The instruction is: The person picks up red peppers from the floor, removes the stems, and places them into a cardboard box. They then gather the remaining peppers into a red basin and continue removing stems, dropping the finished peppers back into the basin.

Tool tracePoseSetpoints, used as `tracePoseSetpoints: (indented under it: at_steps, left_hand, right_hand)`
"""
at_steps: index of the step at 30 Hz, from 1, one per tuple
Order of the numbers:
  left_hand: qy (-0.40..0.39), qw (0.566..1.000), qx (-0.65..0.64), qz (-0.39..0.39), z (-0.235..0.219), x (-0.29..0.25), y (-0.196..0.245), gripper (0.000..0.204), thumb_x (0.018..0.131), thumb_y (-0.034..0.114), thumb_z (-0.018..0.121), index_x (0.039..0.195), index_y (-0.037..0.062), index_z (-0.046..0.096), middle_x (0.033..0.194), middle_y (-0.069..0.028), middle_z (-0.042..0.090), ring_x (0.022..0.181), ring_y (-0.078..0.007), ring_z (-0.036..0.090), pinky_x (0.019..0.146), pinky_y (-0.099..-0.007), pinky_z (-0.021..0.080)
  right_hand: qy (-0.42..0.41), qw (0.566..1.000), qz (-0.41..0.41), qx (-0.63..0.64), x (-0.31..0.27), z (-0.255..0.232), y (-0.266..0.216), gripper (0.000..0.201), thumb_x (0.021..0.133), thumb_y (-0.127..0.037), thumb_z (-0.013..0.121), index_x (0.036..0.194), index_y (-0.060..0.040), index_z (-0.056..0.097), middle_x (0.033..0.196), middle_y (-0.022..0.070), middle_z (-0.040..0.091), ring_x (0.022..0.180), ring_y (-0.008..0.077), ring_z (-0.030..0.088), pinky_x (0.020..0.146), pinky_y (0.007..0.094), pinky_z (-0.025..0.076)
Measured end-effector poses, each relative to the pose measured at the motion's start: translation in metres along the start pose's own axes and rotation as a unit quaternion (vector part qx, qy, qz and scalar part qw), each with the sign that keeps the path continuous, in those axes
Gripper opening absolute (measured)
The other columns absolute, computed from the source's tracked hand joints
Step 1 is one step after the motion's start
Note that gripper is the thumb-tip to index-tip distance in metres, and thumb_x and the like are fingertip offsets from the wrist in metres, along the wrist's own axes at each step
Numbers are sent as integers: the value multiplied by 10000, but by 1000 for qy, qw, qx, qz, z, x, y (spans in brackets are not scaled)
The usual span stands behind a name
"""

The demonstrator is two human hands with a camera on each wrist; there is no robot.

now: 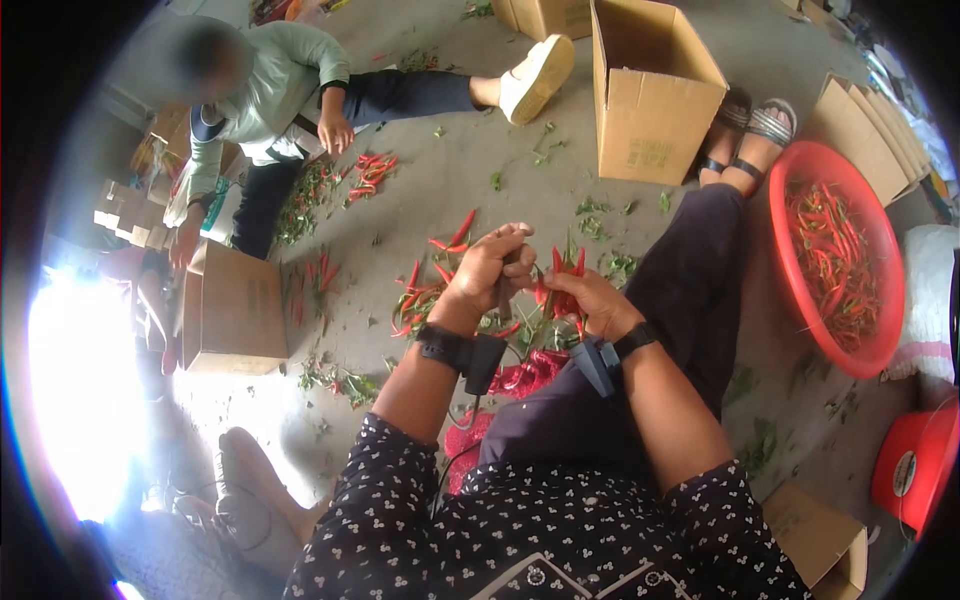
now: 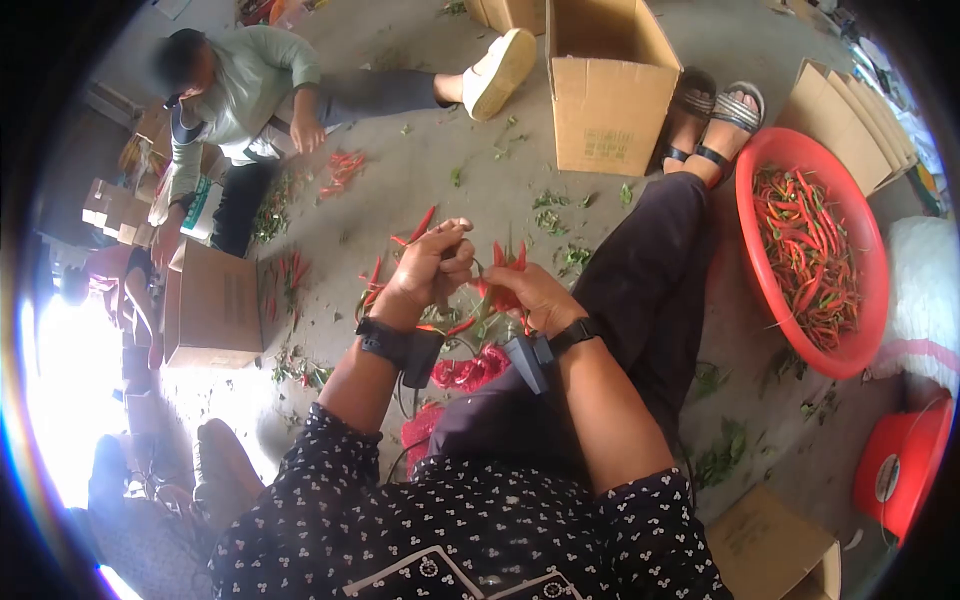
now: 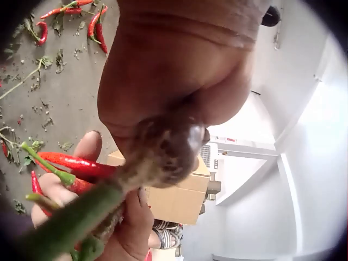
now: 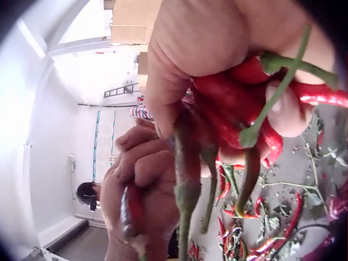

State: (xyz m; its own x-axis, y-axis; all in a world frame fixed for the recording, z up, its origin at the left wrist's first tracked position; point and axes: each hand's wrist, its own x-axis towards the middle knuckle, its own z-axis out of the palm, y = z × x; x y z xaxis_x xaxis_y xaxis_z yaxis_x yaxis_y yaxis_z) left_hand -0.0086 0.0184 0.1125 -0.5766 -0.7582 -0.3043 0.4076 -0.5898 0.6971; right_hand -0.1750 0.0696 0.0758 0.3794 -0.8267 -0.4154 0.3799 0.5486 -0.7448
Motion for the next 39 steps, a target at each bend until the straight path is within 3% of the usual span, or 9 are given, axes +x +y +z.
tracePoseSetpoints:
  at_steps: [4, 14, 16, 23, 28, 30, 31, 38, 39]
  left_hand:
    - [167, 967, 140, 135, 3, 28, -22, 162, 917, 175, 400, 984, 59, 491, 791, -51, 549, 536, -83, 433, 504, -218, 391]
    - [115, 864, 432, 230, 6, 51, -57, 397, 928, 324, 349, 1158, 29, 484, 1179, -184, 475, 1126, -324, 413, 982, -392, 277]
    - [145, 757, 542, 334, -19, 56, -40, 332, 881, 230, 475, 1161, 50, 483, 1133, -186, 493, 1062, -345, 469, 923, -371, 370]
    - [292, 425, 849, 114, -131, 33, -6, 316, 714, 67, 510, 1022, 127, 553, 1166, -159, 469, 1101, -350, 429, 890, -415, 400]
    - [284, 485, 822, 86, -147, 19, -20, 213, 735, 80, 511, 944, 109, 541, 996, -142, 529, 935, -332, 516, 742, -425, 461]
    - [301, 488, 815, 83, -148, 18, -22, 188, 741, 82, 513, 928, 100, 535, 932, -134, 544, 859, -330, 545, 686, -426, 474]
    - [301, 492, 811, 96, -150, 20, -22, 171, 749, 88, 513, 919, 91, 528, 895, -134, 550, 809, -333, 554, 661, -429, 473]
    - [262, 619, 696, 252, -111, 5, -29, 158, 727, 105, 573, 876, 56, 553, 733, -135, 558, 704, -310, 563, 631, -411, 462]
    - [262, 627, 684, 267, -104, 0, -30, 197, 705, 93, 600, 895, 47, 573, 754, -133, 590, 688, -277, 580, 626, -375, 471]
  right_hand:
    - [38, 997, 32, 52, -2, -4, -4, 175, 764, -199, 637, 793, -28, 613, 601, 24, 564, 472, 75, 500, 404, 204, 350]
    - [122, 988, -98, 1, 17, -8, 9, 116, 732, -117, 639, 781, -22, 593, 617, 23, 563, 503, 97, 522, 426, 218, 385]
    - [169, 972, -159, 30, 21, -8, -4, 76, 727, -120, 640, 762, -66, 600, 621, -20, 536, 511, 63, 493, 430, 210, 367]
    - [267, 838, -476, -7, 5, 6, -208, 135, 738, -172, 662, 818, -93, 586, 667, -34, 523, 495, 36, 442, 415, 187, 331]
    - [306, 795, -506, -135, 56, -49, -313, 266, 702, -218, 714, 846, -27, 597, 711, 39, 584, 545, 114, 516, 486, 273, 421]
    - [447, 803, -328, -220, 47, -43, -311, 377, 665, -286, 737, 852, 11, 599, 769, 74, 594, 649, 152, 533, 602, 325, 448]
    - [412, 838, -264, -241, 52, -54, -313, 945, 673, -389, 726, 1322, 29, 181, 1363, 187, 260, 1275, 313, 253, 1017, 494, 234]
    - [364, 846, -384, -63, 54, -73, -269, 271, 813, -205, 576, 953, 25, 549, 1084, 152, 548, 962, 299, 522, 923, 426, 384]
    - [408, 781, -352, -316, 50, -71, -273, 252, 821, -216, 536, 924, 11, 577, 1010, 152, 583, 909, 298, 554, 853, 400, 417]
